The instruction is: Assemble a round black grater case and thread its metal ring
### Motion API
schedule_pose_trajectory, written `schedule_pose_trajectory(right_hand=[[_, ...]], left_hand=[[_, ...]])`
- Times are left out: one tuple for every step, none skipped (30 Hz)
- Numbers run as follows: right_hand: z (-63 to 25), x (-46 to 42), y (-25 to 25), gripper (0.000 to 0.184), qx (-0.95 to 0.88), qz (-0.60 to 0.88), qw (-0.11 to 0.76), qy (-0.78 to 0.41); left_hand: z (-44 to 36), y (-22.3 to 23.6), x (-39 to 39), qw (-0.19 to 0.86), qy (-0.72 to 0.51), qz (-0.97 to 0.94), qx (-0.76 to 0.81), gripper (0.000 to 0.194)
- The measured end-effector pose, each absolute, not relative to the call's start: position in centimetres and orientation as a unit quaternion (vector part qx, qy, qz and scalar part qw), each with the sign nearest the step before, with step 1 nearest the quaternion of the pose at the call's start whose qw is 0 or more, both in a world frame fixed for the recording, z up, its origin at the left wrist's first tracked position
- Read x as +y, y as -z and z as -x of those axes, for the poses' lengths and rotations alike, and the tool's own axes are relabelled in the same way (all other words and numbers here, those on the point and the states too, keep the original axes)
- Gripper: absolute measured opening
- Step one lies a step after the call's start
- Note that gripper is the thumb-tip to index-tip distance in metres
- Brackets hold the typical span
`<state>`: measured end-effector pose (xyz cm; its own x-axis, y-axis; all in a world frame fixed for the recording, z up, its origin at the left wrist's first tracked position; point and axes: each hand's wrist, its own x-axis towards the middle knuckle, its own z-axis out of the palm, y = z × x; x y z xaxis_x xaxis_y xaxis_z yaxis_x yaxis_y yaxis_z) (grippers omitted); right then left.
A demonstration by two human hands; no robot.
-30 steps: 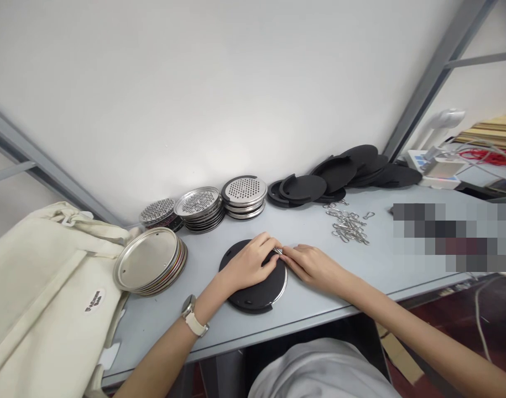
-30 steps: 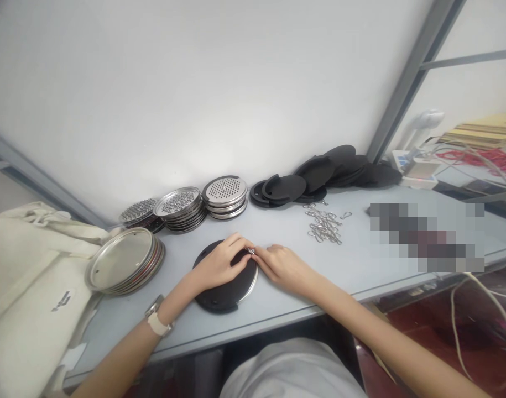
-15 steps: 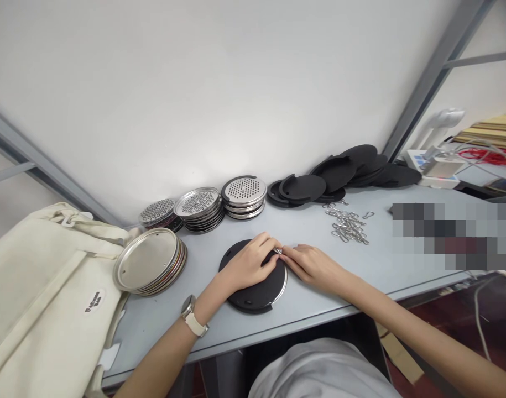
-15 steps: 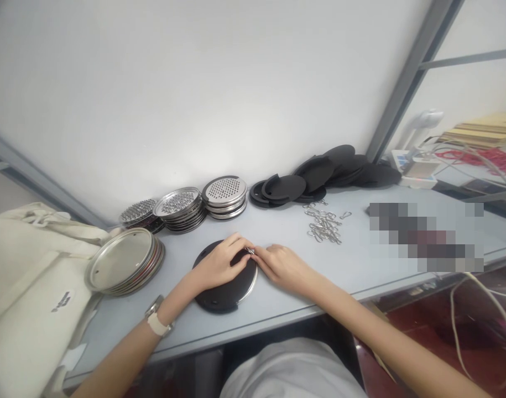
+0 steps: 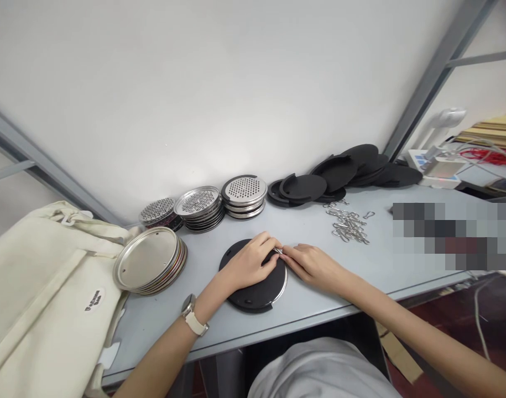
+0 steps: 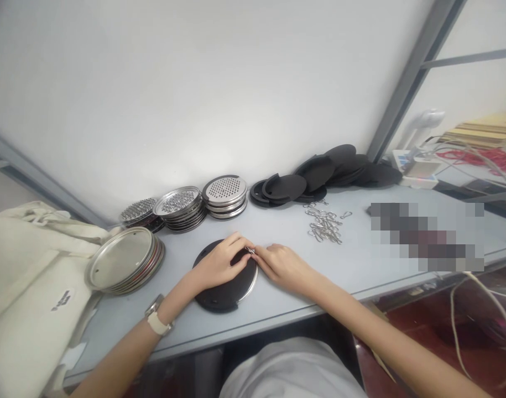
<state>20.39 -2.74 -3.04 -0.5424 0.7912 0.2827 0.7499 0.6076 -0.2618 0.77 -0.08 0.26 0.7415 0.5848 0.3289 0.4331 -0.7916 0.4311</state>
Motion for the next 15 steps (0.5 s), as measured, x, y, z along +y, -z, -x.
schedule_pose_trajectory(right_hand=[[-20.38, -2.72, 3.04, 0.032, -0.877, 0.440, 0.186, -0.054], [-20.38, -2.71, 3.05, 0.032, -0.877, 0.441, 0.183, -0.053], [-20.38, -2.70, 3.05, 0.032, -0.878, 0.441, 0.180, -0.051], [-20.38, -2.70, 3.05, 0.032, -0.878, 0.442, 0.178, -0.050], [-20.38, -2.70, 3.05, 0.032, -0.878, 0.442, 0.176, -0.050], [-20.38, -2.71, 3.03, 0.032, -0.878, 0.443, 0.176, -0.050], [-20.38, -2.72, 3.01, 0.032, -0.877, 0.444, 0.177, -0.051], [-20.39, -2.74, 2.98, 0.032, -0.876, 0.445, 0.178, -0.054], [-20.38, -2.77, 2.95, 0.032, -0.876, 0.445, 0.180, -0.056], [-20.37, -2.79, 2.92, 0.032, -0.875, 0.445, 0.181, -0.057], [-20.36, -2.81, 2.90, 0.032, -0.875, 0.445, 0.181, -0.059], [-20.34, -2.82, 2.90, 0.032, -0.875, 0.445, 0.181, -0.060], [-20.31, -2.83, 2.92, 0.032, -0.875, 0.446, 0.179, -0.061], [-20.27, -2.84, 2.94, 0.032, -0.875, 0.447, 0.178, -0.062], [-20.23, -2.84, 2.98, 0.032, -0.874, 0.449, 0.175, -0.062]], left_hand=[[-0.76, -0.27, -0.08, 0.166, -0.229, -0.918, 0.277, 0.016], [-0.76, -0.28, -0.08, 0.166, -0.228, -0.918, 0.277, 0.016], [-0.76, -0.27, -0.08, 0.165, -0.229, -0.918, 0.278, 0.016], [-0.76, -0.26, -0.08, 0.165, -0.229, -0.918, 0.278, 0.016], [-0.76, -0.23, -0.07, 0.165, -0.230, -0.918, 0.278, 0.016], [-0.75, -0.20, -0.07, 0.164, -0.230, -0.918, 0.278, 0.017], [-0.75, -0.16, -0.06, 0.163, -0.231, -0.918, 0.278, 0.017], [-0.74, -0.13, -0.05, 0.163, -0.230, -0.918, 0.278, 0.017], [-0.73, -0.11, -0.04, 0.164, -0.228, -0.919, 0.278, 0.017], [-0.73, -0.11, -0.03, 0.164, -0.227, -0.919, 0.279, 0.017], [-0.72, -0.12, -0.03, 0.163, -0.226, -0.919, 0.279, 0.017], [-0.73, -0.16, -0.04, 0.163, -0.225, -0.919, 0.279, 0.017], [-0.74, -0.21, -0.05, 0.162, -0.224, -0.920, 0.279, 0.017], [-0.75, -0.28, -0.06, 0.162, -0.223, -0.920, 0.279, 0.017], [-0.77, -0.36, -0.07, 0.161, -0.223, -0.920, 0.278, 0.016]])
